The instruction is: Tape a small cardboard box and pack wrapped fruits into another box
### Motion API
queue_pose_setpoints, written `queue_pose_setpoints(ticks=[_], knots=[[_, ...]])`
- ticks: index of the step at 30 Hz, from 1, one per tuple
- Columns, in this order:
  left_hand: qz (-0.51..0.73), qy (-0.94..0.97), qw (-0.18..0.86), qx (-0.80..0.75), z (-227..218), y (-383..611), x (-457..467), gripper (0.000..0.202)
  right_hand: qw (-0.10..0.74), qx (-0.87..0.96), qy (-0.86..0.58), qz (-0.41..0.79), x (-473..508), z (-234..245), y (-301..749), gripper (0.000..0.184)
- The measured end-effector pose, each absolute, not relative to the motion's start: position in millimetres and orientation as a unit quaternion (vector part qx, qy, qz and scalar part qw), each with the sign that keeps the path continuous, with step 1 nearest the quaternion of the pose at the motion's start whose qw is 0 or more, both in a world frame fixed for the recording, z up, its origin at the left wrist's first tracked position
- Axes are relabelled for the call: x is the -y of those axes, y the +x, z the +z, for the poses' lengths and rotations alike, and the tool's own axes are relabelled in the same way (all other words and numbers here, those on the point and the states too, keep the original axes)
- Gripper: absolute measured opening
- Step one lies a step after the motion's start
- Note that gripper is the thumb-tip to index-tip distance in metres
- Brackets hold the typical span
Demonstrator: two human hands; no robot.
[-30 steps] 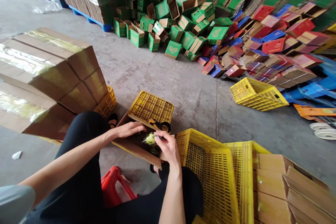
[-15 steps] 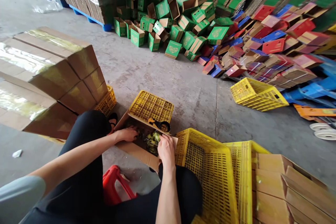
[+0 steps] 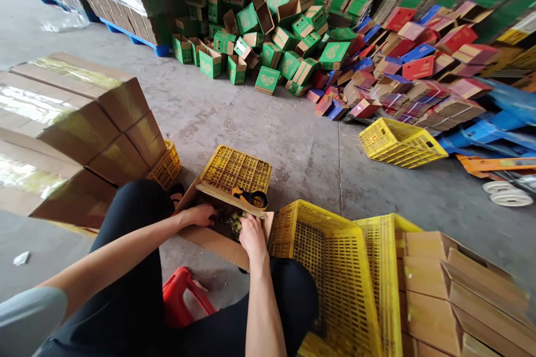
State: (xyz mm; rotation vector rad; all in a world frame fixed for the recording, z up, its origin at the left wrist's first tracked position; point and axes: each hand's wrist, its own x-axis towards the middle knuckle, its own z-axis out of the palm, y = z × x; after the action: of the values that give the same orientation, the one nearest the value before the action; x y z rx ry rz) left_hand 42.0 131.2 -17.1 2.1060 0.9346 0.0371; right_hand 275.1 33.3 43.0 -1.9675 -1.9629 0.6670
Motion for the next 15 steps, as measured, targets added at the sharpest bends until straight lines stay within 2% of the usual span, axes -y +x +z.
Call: queue_pose_setpoints(ticks=[5,9,12,15], knots=[[0.023,0.826,0.377,-0.418,-5,42,-138,0.030,0.213,0.667,-0.665,0.260,-43,54,272,0.035],[0.040,0.827,0.387,-0.405,3,42,-144,0.037,0.213,0.675,-0.655,0.264,-44,54,269,0.034],[0.031,0.830,0.396,-0.392,-1,42,-142,0.034,0.207,0.685,-0.650,0.254,-44,50,268,0.034],[0.012,0.827,0.396,-0.398,-9,43,-136,0.021,0.198,0.686,-0.655,0.250,-46,49,268,0.033]])
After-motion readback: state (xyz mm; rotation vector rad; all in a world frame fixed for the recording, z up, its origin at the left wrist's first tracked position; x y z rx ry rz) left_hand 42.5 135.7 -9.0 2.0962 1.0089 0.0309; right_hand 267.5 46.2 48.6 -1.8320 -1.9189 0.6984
